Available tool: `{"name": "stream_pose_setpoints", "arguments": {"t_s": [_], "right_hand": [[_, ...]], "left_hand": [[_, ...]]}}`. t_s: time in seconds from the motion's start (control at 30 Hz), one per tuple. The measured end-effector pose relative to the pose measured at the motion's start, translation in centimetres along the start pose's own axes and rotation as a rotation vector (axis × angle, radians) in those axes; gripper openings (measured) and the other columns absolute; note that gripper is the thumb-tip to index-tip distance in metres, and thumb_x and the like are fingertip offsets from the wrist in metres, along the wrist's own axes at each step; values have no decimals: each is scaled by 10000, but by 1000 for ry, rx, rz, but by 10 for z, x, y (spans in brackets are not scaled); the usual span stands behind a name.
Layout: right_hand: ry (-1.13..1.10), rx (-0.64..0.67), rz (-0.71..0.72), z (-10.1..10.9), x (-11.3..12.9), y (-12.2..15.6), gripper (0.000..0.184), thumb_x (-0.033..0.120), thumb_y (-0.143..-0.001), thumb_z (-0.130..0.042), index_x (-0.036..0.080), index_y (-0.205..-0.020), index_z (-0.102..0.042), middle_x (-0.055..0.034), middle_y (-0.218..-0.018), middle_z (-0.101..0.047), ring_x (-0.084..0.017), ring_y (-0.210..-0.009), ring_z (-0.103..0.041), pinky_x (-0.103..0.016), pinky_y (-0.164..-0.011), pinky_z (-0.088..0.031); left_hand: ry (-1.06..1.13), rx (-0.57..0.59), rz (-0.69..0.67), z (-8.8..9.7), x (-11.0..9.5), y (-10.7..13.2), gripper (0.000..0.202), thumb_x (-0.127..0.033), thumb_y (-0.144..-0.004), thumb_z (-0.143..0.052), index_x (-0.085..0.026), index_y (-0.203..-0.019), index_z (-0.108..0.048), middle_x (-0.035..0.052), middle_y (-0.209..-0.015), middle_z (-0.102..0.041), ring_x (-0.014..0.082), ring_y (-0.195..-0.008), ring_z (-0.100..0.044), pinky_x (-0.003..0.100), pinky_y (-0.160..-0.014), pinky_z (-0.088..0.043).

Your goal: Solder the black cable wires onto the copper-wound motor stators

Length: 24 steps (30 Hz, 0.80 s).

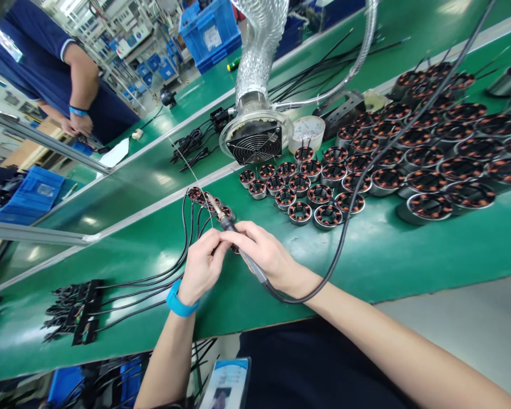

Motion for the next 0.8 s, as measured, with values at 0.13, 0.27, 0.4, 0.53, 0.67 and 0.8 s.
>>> {"name": "stream_pose_setpoints", "arguments": {"t_s": [0.13, 0.27, 0.4, 0.53, 0.67, 0.8], "right_hand": [[-3, -11, -5, 1, 1, -2, 449, 100, -954, -516, 243, -1379, -527, -85, -1132, -586, -181, -1008, -642, -296, -867, -589], [64, -147, -69, 16, -1, -6, 373, 87, -934, -554, 233, -1276, -589, -83, -1101, -610, -169, -965, -656, -287, -837, -587], [75, -302, -107, 40, 4, -5, 294, 114, -910, -606, 236, -1175, -634, -51, -985, -689, -171, -864, -686, -288, -765, -588], [153, -435, -200, 64, 6, 7, 109, 160, -874, -637, 217, -957, -679, -12, -815, -727, -156, -679, -695, -265, -647, -565], [64, -448, -191, 69, 7, 16, 88, 168, -858, -600, 208, -854, -678, 17, -659, -681, -142, -546, -645, -265, -532, -503], [-34, -422, -146, 67, 7, 16, 124, 141, -833, -582, 216, -848, -680, 20, -670, -685, -138, -539, -633, -268, -528, -494]], "left_hand": [[53, -23, 35, -1, 3, -4, 204, -219, -990, -483, -191, -831, -607, 34, -818, -584, 163, -784, -549, 276, -739, -427], [60, -14, 34, -1, 3, -9, 192, -222, -976, -502, -198, -829, -622, 50, -874, -635, 187, -866, -575, 302, -822, -437], [105, 23, 52, -2, 5, -13, 192, -216, -966, -509, -197, -816, -627, 60, -910, -658, 191, -887, -599, 300, -837, -448], [140, 37, 89, -2, 8, -14, 196, -202, -957, -522, -187, -785, -617, 56, -896, -654, 183, -871, -605, 289, -823, -454], [167, 14, 120, -2, 12, -12, 190, -195, -949, -537, -182, -778, -618, 48, -893, -653, 177, -872, -608, 284, -825, -457], [199, -6, 139, -3, 15, -11, 184, -192, -944, -547, -180, -777, -624, 44, -895, -654, 174, -879, -610, 281, -824, -459]]}}
Point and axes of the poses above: each hand's wrist, its own y-axis away from the middle knuckle, its own z-axis out of the back of the hand, x = y × z, the point moved 9 cm from there along -y, towards the middle knuckle
